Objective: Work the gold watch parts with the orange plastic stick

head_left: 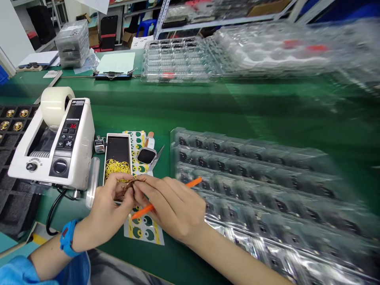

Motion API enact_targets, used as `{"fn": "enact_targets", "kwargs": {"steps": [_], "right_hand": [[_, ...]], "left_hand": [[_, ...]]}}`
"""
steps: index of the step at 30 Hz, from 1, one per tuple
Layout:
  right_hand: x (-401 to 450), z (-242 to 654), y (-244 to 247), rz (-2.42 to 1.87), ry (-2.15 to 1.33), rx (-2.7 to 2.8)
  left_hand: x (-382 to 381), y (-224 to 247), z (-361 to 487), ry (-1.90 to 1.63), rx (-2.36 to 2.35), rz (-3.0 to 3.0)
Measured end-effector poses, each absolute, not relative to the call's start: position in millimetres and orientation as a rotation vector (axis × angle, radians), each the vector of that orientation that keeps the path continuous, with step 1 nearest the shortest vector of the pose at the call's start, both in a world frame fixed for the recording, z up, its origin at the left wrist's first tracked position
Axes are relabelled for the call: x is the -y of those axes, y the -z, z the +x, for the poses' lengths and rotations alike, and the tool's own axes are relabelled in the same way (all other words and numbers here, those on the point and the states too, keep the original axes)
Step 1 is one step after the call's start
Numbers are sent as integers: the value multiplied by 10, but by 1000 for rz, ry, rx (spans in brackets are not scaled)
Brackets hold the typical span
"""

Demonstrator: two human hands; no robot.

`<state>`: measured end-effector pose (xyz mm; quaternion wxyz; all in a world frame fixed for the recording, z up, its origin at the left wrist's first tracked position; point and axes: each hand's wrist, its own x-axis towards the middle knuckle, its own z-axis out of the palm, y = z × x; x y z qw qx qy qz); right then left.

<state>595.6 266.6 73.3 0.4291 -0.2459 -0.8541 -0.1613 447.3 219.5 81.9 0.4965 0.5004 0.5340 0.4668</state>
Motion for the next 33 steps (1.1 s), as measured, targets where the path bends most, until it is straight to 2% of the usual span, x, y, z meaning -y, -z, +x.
{"fn": "enact_targets", "kwargs": {"steps": [3, 9, 13, 16, 20, 27, 30, 33], "right_hand": [[-2644, 5941, -754, -669, 288, 2128], [-2671, 6053, -983, -810, -481, 2056], [-2760, 6108, -1074, -683, -825, 2223], [-2766, 6102, -1060, -578, -876, 2281], [-2697, 6073, -1023, -579, -751, 2345], [-2686, 6062, -1032, -757, -1130, 2309], [-2718, 6069, -1040, -786, -1196, 2266], [-2701, 6060, -1041, -933, -1141, 2096]], "left_hand": [[-2227, -836, 4468, -1154, -1280, 1070], [-2334, -907, 4410, -1208, -1206, 849], [-2333, -944, 4376, -1123, -1171, 850], [-2314, -943, 4362, -1052, -1134, 840], [-2307, -933, 4356, -1058, -1151, 906], [-2322, -956, 4344, -1062, -1149, 921], [-2331, -940, 4333, -1084, -1101, 953], [-2316, -869, 4335, -1256, -1198, 1159]]}}
